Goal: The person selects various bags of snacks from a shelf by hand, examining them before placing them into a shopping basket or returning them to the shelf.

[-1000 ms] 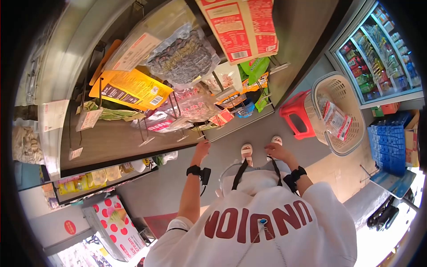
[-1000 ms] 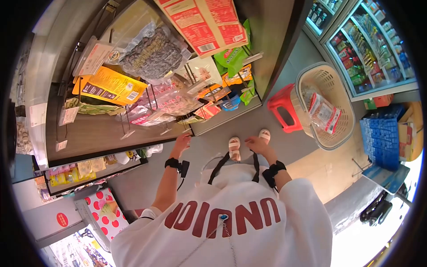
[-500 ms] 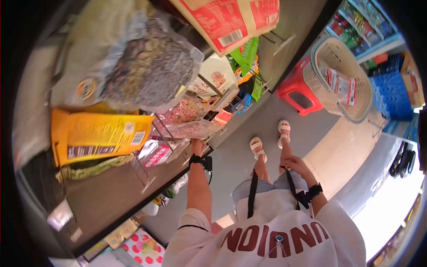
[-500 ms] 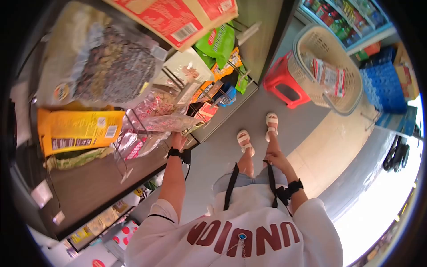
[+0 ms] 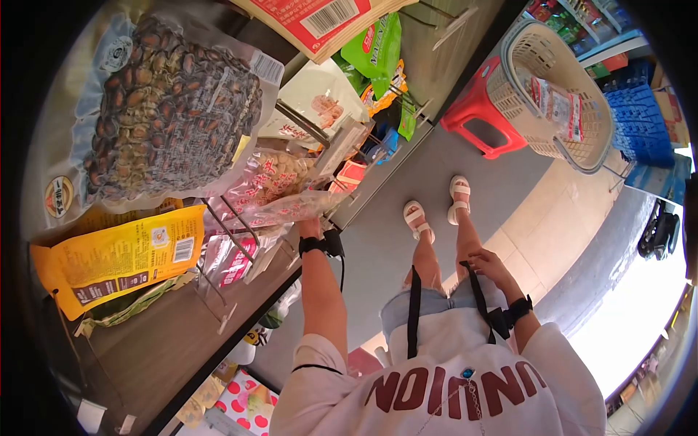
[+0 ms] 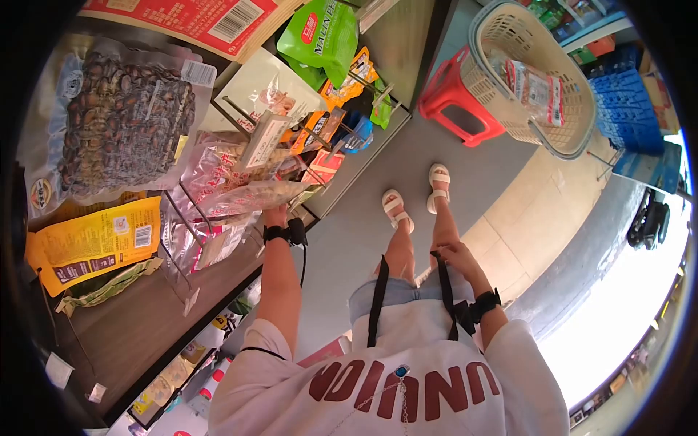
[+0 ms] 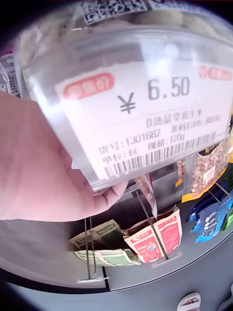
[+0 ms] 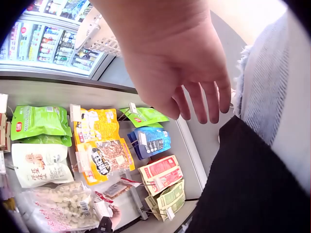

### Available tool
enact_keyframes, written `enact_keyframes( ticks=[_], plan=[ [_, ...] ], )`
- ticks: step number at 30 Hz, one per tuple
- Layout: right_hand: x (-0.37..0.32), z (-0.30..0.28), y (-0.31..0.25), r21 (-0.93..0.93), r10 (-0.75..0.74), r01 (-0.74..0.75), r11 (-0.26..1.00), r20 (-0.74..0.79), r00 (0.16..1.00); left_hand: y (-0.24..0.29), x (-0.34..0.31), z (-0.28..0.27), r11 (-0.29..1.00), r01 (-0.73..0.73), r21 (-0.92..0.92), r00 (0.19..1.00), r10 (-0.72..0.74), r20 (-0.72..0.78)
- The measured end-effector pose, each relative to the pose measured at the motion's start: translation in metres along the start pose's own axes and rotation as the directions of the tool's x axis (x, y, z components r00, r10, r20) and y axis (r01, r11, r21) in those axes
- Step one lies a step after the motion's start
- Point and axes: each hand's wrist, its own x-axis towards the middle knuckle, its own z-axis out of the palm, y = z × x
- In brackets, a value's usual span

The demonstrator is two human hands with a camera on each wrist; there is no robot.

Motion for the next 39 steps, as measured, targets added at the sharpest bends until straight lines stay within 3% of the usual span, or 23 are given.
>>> enact_keyframes(
  ticks=[2,4,5,7,8,10,11,12,13,14,16,17,26,28,30,32,33,34,36,38,39],
  plan=[
    [-0.001,-0.003,-0.004,-0.003,0.004,-0.004,1.0,-0.011,1.0,0.002,0.007,0.012,0.999,0.027,-0.039,0.999,-0.028,-0.029],
    [0.0,-0.004,-0.004,-0.018,0.008,-0.008,1.0,-0.01,1.0,-0.005,0.016,0.041,0.861,0.252,-0.442,0.958,-0.287,-0.013],
    [0.0,-0.005,-0.003,-0.027,0.014,-0.014,1.0,-0.004,1.0,-0.004,0.009,0.036,0.859,0.253,-0.444,0.957,-0.288,-0.012],
    [-0.001,-0.006,-0.001,-0.023,0.013,-0.013,1.0,0.003,1.0,0.036,-0.006,-0.03,0.952,0.09,-0.291,0.996,-0.086,0.025],
    [-0.001,-0.006,-0.001,-0.018,0.009,-0.009,1.0,0.008,1.0,0.032,-0.007,-0.021,0.953,0.09,-0.291,0.996,-0.087,0.024],
    [-0.006,-0.006,-0.009,0.001,0.016,-0.016,1.0,0.004,1.0,0.02,-0.009,0.005,0.754,0.14,-0.642,0.982,-0.19,-0.009],
    [-0.009,-0.005,-0.014,0.02,0.024,-0.024,1.0,-0.002,1.0,0.017,-0.01,0.01,0.755,0.137,-0.641,0.982,-0.188,-0.012],
    [-0.01,-0.005,-0.017,0.022,0.02,-0.02,1.0,-0.002,1.0,0.019,-0.011,0.01,0.227,0.216,-0.95,0.909,-0.402,0.11],
    [-0.011,-0.005,-0.018,0.035,0.024,-0.024,0.999,-0.007,1.0,0.027,-0.013,0.002,-0.384,0.141,-0.912,0.808,-0.488,0.33],
    [-0.012,-0.006,-0.02,0.048,0.029,-0.029,0.998,-0.011,1.0,0.037,-0.02,-0.005,-0.382,0.139,-0.914,0.81,-0.486,0.327],
    [-0.01,-0.007,-0.02,0.057,0.025,-0.024,0.998,-0.012,1.0,0.078,-0.038,-0.047,-0.504,0.161,-0.848,0.776,-0.467,0.425],
    [-0.01,-0.007,-0.021,0.063,0.023,-0.022,0.998,-0.013,1.0,0.081,-0.046,-0.047,-0.451,0.148,-0.88,0.842,-0.41,0.351],
    [-0.007,-0.005,-0.039,0.095,-0.028,0.029,0.995,-0.016,0.999,0.101,-0.093,-0.067,-0.457,0.319,-0.83,0.803,-0.336,0.493],
    [-0.006,-0.005,-0.046,0.035,-0.103,0.104,0.994,-0.021,0.994,0.104,-0.104,-0.068,-0.337,0.408,-0.848,0.798,-0.319,0.511],
    [-0.006,-0.003,-0.056,-0.026,-0.178,0.177,0.984,-0.026,0.984,0.113,-0.113,-0.07,-0.291,0.396,-0.871,0.823,-0.309,0.477],
    [-0.005,0.0,-0.068,-0.159,-0.272,0.258,0.953,-0.074,0.959,0.126,-0.119,-0.073,-0.147,0.499,-0.854,0.789,-0.331,0.518],
    [-0.002,-0.001,-0.071,-0.162,-0.28,0.264,0.951,-0.083,0.957,0.132,-0.12,-0.072,-0.004,0.537,-0.844,0.801,-0.311,0.511],
    [0.001,-0.001,-0.073,-0.212,-0.334,0.317,0.924,-0.051,0.941,0.145,-0.116,-0.084,-0.006,0.533,-0.846,0.805,-0.304,0.509],
    [0.0,0.001,-0.078,-0.259,-0.384,0.366,0.894,-0.021,0.923,0.175,-0.113,-0.117,0.192,0.55,-0.813,0.834,-0.187,0.52],
    [-0.01,0.004,-0.093,-0.493,-0.422,0.381,0.782,0.031,0.906,0.206,-0.107,-0.157,0.154,0.517,-0.842,0.853,-0.177,0.491],
    [-0.014,0.006,-0.097,-0.49,-0.419,0.378,0.785,0.028,0.907,0.216,-0.104,-0.175,0.158,0.501,-0.851,0.863,-0.163,0.478]
  ],
)
